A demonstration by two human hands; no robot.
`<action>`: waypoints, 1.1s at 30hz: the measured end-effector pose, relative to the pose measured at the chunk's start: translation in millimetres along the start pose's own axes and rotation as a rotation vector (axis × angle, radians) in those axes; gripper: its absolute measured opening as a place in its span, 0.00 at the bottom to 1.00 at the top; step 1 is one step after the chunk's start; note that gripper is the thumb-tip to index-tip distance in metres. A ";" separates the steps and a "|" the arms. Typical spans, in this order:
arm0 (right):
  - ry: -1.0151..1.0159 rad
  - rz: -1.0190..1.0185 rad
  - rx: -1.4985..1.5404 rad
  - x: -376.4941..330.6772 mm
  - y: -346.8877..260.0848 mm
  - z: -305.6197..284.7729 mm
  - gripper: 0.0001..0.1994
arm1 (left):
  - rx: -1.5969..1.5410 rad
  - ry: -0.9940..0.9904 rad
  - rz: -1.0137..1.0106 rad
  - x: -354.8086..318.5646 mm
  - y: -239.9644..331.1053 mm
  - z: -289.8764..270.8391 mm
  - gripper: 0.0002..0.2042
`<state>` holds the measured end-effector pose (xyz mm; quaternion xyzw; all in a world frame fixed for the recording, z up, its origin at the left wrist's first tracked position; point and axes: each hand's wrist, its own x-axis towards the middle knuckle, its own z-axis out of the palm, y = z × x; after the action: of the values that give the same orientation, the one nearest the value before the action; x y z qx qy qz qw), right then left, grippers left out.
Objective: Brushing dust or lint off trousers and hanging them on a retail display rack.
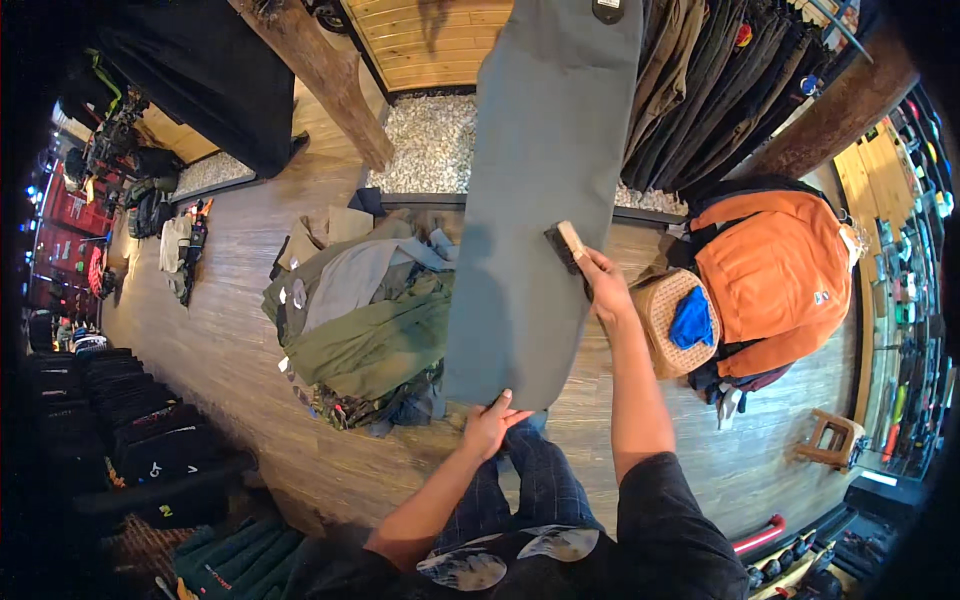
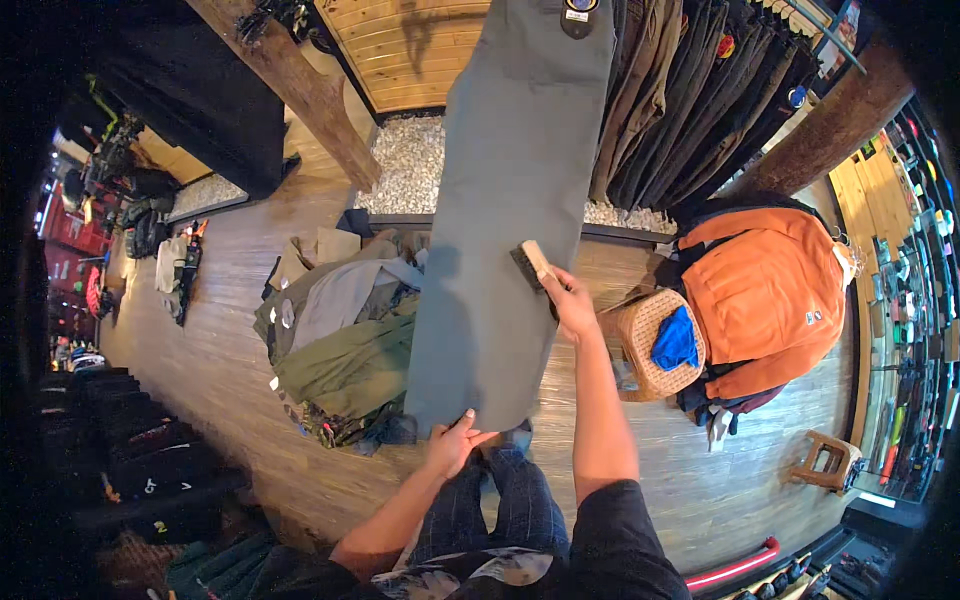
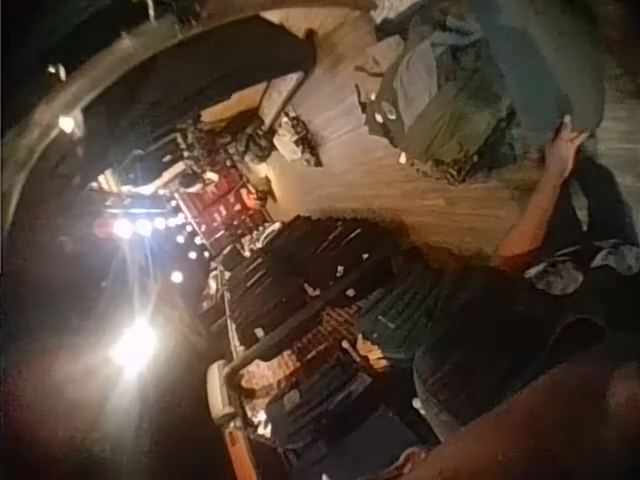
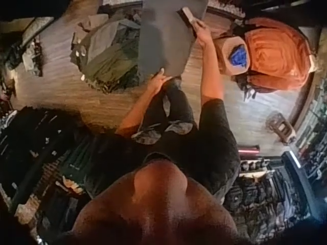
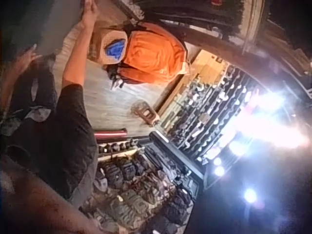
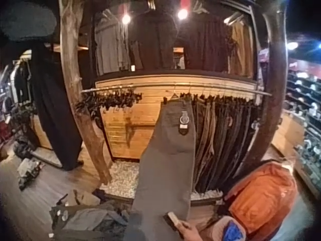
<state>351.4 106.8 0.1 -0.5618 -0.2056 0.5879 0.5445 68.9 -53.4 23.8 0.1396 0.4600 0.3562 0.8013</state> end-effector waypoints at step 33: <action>0.256 -0.098 -0.150 -43.1 -31.5 -15.2 0.17 | 1.430 -0.590 0.268 190.3 233.1 72.5 0.24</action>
<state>368.1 73.8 41.5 -0.6607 -0.2049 0.4670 0.5509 88.0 252.1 70.0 0.7648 0.3252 0.0154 0.5560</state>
